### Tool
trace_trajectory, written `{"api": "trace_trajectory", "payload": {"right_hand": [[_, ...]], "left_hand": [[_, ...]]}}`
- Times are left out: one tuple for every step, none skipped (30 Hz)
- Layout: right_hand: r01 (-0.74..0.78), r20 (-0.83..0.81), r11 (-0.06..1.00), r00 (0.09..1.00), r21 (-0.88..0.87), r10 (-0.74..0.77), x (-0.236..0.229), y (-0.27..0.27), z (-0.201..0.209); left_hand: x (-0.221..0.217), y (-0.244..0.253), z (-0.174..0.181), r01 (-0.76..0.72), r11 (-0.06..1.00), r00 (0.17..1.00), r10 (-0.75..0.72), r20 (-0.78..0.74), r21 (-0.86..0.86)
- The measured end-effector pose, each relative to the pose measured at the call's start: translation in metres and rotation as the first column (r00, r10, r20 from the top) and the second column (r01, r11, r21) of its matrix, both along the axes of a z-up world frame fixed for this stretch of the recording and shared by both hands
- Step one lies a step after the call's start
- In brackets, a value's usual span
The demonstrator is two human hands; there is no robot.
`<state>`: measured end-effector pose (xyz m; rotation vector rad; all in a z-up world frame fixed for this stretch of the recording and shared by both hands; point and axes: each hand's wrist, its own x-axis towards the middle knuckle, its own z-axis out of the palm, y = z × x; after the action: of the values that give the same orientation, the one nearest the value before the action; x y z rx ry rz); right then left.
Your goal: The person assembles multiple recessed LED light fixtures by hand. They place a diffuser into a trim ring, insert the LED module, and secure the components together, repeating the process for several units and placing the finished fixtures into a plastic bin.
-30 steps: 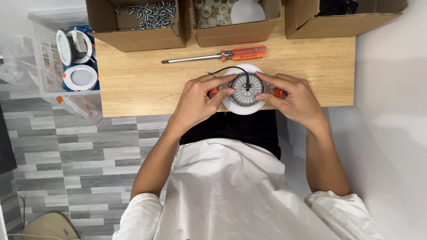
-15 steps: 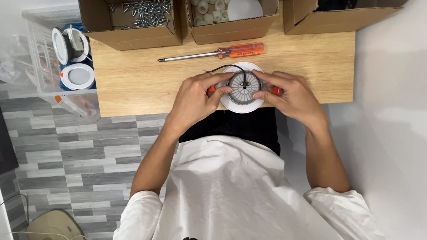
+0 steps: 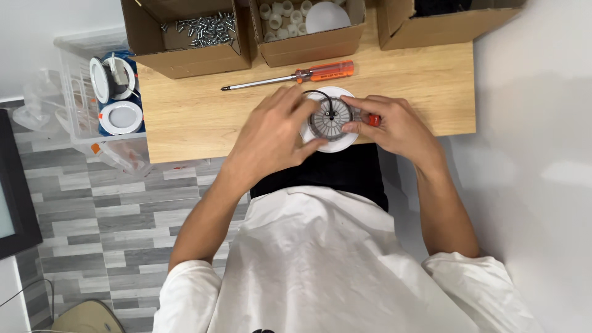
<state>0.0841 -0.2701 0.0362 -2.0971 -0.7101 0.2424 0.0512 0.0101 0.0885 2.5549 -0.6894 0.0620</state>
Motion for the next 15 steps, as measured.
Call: {"api": "trace_trajectory", "payload": {"right_hand": [[0.002, -0.004, 1.000, 1.000, 0.011, -0.002, 0.000, 0.001, 0.001], [0.004, -0.008, 1.000, 1.000, 0.022, -0.004, 0.000, 0.002, 0.002], [0.003, -0.003, 1.000, 1.000, 0.024, -0.003, 0.000, 0.001, -0.001], [0.003, -0.001, 1.000, 1.000, 0.019, -0.003, 0.000, 0.000, -0.004], [0.005, 0.002, 1.000, 1.000, 0.013, -0.005, 0.000, -0.002, -0.007], [0.004, 0.006, 1.000, 1.000, 0.016, -0.004, 0.000, -0.001, -0.008], [0.016, -0.005, 1.000, 1.000, 0.017, -0.016, -0.001, -0.002, -0.009], [0.027, -0.016, 0.999, 1.000, 0.018, -0.027, -0.001, -0.003, -0.011], [0.033, -0.013, 0.999, 0.999, 0.022, -0.033, -0.002, -0.003, -0.009], [0.033, -0.007, 0.999, 0.999, 0.020, -0.033, -0.002, -0.002, -0.007], [0.032, 0.000, 0.999, 1.000, 0.018, -0.032, -0.002, -0.002, -0.005], [0.036, 0.004, 0.999, 0.999, 0.021, -0.036, -0.002, -0.001, -0.005], [0.069, -0.047, 0.997, 0.997, 0.036, -0.067, -0.003, -0.001, -0.005], [0.102, -0.097, 0.994, 0.991, 0.050, -0.097, -0.004, -0.001, -0.005], [0.109, -0.092, 0.993, 0.990, 0.052, -0.104, -0.006, -0.003, -0.010]], "left_hand": [[0.003, -0.004, 0.004, 0.097, 0.995, 0.995, -0.097, 0.006, 0.019], [0.005, -0.008, 0.007, 0.192, 0.981, 0.981, -0.193, 0.010, 0.038], [0.012, -0.013, -0.001, 0.191, 0.981, 0.981, -0.191, 0.014, 0.041], [0.019, -0.019, -0.009, 0.220, 0.969, 0.975, -0.219, -0.019, 0.112], [0.026, -0.024, -0.017, 0.250, 0.951, 0.968, -0.245, -0.053, 0.181], [0.029, -0.026, -0.021, 0.249, 0.951, 0.968, -0.244, -0.050, 0.185], [0.035, -0.030, -0.025, 0.254, 0.942, 0.967, -0.249, -0.054, 0.219], [0.040, -0.033, -0.029, 0.259, 0.932, 0.966, -0.253, -0.057, 0.253], [0.043, -0.034, -0.033, 0.264, 0.930, 0.964, -0.259, -0.055, 0.257], [0.047, -0.035, -0.038, 0.257, 0.930, 0.966, -0.244, -0.080, 0.264], [0.050, -0.035, -0.042, 0.248, 0.930, 0.968, -0.227, -0.106, 0.271], [0.051, -0.034, -0.038, 0.251, 0.928, 0.968, -0.231, -0.103, 0.275], [0.052, -0.033, -0.034, 0.264, 0.930, 0.964, -0.245, -0.102, 0.257], [0.053, -0.032, -0.030, 0.277, 0.931, 0.960, -0.260, -0.102, 0.239], [0.050, -0.032, -0.026, 0.283, 0.928, 0.959, -0.267, -0.097, 0.242]]}}
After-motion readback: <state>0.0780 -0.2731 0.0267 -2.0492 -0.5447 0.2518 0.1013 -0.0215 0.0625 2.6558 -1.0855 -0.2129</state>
